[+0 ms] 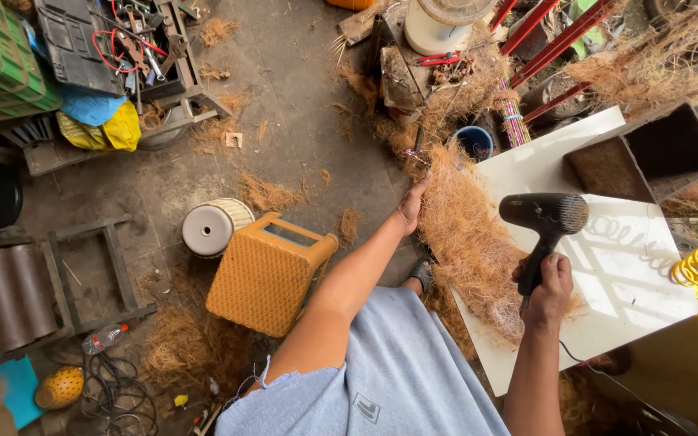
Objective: Spreading out coconut fibers on a workbench, removing debris, and using a hair dryer to process the material.
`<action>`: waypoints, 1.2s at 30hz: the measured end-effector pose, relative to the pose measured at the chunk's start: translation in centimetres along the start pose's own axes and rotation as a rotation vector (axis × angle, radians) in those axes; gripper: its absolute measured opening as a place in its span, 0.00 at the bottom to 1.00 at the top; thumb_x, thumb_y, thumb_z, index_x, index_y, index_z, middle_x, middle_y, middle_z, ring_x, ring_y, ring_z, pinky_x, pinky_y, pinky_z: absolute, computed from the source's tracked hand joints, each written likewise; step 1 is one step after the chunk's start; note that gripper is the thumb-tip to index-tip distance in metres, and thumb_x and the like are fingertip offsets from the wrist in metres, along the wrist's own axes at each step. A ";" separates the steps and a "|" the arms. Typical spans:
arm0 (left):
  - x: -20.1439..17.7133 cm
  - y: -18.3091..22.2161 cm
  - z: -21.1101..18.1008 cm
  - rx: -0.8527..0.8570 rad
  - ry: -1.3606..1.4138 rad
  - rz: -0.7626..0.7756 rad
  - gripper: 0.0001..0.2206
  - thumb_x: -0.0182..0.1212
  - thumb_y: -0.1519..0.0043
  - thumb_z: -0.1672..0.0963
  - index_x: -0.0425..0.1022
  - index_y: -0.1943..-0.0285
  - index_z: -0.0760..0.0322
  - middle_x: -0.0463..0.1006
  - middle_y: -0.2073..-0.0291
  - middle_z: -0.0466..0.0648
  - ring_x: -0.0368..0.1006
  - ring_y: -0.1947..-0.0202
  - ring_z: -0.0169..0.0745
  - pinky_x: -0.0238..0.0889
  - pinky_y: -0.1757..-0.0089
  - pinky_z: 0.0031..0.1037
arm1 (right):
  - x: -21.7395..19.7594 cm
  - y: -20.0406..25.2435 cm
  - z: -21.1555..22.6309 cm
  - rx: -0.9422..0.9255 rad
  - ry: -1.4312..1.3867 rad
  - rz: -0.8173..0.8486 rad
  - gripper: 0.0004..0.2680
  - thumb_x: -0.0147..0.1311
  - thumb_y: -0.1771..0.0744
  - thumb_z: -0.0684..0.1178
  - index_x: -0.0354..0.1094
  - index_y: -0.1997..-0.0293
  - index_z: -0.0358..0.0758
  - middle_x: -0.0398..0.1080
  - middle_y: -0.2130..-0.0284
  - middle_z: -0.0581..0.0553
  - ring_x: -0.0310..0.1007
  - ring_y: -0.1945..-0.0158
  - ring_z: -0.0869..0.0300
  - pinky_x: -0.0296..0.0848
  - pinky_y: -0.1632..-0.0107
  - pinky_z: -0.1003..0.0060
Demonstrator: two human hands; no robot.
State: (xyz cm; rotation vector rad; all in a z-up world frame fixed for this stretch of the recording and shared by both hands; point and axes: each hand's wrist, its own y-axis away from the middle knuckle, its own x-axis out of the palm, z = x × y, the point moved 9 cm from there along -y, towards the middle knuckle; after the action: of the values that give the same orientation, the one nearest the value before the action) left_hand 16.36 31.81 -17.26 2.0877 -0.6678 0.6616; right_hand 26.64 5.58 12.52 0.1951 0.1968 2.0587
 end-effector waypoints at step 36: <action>5.4 12.1 -11.6 -0.244 -0.791 -0.141 0.55 0.61 0.53 0.39 0.42 0.19 0.67 0.49 0.23 0.60 0.49 0.24 0.59 0.49 0.33 0.52 | -0.6 5.2 -1.4 0.186 0.029 -0.026 0.07 0.43 0.26 0.51 0.55 0.53 0.40 0.67 0.70 0.38 0.69 0.74 0.54 0.67 0.73 0.63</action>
State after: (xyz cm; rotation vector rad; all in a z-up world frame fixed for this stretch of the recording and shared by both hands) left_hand 9.79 33.91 -1.08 2.1035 -0.9541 -0.3505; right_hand 22.16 2.48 12.29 0.2751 0.4076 2.0177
